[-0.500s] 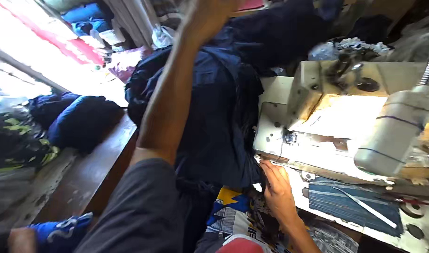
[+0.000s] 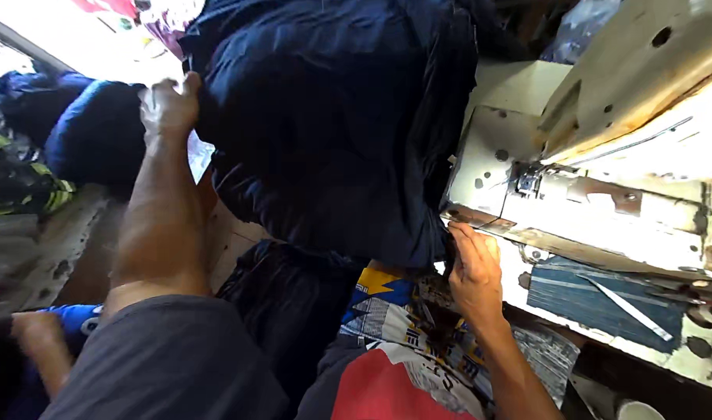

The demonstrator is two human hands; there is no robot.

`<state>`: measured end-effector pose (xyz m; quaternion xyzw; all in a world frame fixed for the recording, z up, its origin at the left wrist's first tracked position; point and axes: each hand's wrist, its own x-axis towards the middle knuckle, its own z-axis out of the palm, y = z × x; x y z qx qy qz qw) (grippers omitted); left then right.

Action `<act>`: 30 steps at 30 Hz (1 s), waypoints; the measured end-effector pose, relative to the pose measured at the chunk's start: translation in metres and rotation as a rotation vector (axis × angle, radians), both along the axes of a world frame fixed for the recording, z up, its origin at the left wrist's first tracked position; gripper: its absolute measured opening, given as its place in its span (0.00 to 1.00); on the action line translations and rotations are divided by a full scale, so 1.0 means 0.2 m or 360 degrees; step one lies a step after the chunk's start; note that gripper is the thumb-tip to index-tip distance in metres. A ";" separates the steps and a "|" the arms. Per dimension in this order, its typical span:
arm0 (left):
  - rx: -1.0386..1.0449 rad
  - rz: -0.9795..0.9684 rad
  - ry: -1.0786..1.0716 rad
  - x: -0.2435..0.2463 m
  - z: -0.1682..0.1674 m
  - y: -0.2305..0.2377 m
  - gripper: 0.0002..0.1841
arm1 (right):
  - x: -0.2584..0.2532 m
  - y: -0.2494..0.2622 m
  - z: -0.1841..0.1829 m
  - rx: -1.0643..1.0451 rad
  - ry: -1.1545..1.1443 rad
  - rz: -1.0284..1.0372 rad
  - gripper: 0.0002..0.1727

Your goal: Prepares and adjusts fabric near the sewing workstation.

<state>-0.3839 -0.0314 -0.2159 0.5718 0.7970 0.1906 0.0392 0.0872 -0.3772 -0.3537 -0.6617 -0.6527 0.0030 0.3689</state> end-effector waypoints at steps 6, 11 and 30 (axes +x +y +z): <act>0.0492 -0.0444 0.0047 0.32 -0.18 -0.07 0.40 | -0.01 -0.02 -0.01 -0.0003 -0.0043 0.0018 0.18; 0.0595 -0.0543 0.0136 0.60 -0.50 -0.42 0.61 | -0.01 -0.04 -0.01 0.0071 0.0060 -0.0092 0.15; 0.0365 -0.1731 0.0132 1.38 -0.71 -1.49 0.44 | 0.16 -0.08 0.25 -0.0703 0.0347 0.0068 0.25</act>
